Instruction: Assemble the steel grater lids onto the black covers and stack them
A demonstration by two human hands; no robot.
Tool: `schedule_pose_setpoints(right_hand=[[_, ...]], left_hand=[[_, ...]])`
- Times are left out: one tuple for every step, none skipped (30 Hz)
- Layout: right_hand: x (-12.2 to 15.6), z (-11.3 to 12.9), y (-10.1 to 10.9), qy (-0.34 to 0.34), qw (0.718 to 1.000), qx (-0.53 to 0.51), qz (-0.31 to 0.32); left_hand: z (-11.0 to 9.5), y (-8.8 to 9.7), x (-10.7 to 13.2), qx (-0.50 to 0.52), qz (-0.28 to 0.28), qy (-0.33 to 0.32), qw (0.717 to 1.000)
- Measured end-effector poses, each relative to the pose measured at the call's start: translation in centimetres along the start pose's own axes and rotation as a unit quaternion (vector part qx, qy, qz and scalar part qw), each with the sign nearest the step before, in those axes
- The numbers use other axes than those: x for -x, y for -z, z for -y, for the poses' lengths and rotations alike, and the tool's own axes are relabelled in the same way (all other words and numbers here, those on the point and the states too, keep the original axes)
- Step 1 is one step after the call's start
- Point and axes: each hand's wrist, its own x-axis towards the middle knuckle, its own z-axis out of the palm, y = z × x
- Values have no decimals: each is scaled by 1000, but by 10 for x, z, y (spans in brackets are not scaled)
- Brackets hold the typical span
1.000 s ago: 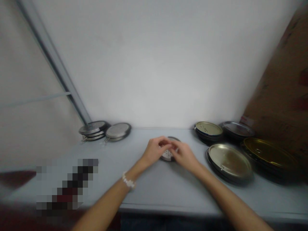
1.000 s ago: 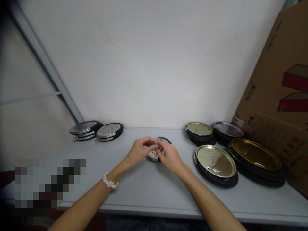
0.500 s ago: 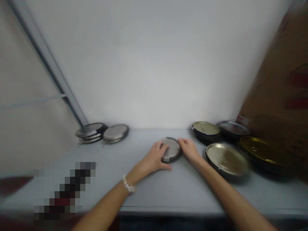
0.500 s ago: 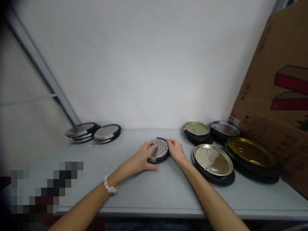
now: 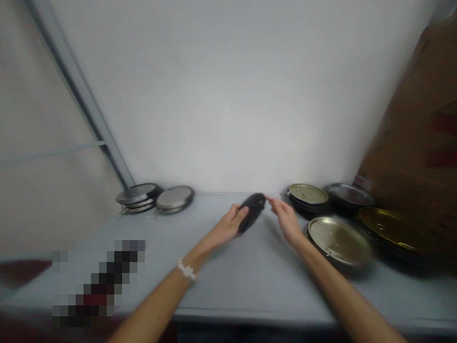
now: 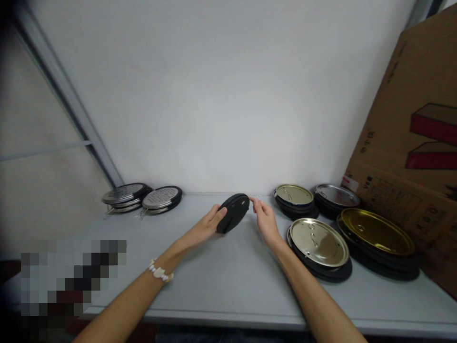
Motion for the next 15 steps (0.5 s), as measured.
schedule_pose_setpoints(right_hand=[[0, 0, -1, 7, 1000, 13, 10], [1, 1, -2, 14, 999, 21, 20], [2, 1, -3, 21, 999, 26, 29], [2, 0, -4, 27, 999, 29, 36], [3, -1, -6, 30, 998, 31, 41], [3, -2, -7, 29, 998, 35, 44], [4, -4, -8, 29, 998, 41, 46], [4, -6, -10, 28, 997, 47, 47], [4, -9, -10, 27, 997, 53, 48], [4, -12, -11, 23, 997, 57, 47], [5, -15, -11, 13, 997, 59, 44], [5, -18, -11, -1, 997, 60, 42], [5, -21, -12, -19, 997, 59, 42], [6, -23, -12, -36, 996, 60, 46], [7, -26, -13, -45, 995, 71, 52]], left_hand=[[0, 0, -1, 39, 3, 21, 999], [0, 0, -2, 77, 3, 38, 996], [1, 0, -3, 111, 5, 53, 992], [2, 0, -4, 139, 10, 66, 988], [4, 0, -5, 156, 18, 75, 985], [7, 1, -7, 157, 27, 79, 984], [10, 1, -9, 137, 33, 82, 987], [13, 1, -11, 99, 34, 85, 991], [16, 2, -13, 44, 30, 85, 995], [20, 4, -14, -18, 19, 81, 996], [22, 6, -16, -81, 0, 72, 994], [25, 8, -16, -139, -24, 59, 988], [27, 10, -16, -192, -48, 43, 979], [29, 11, -16, -241, -65, 28, 968], [31, 12, -15, -286, -75, 21, 955]])
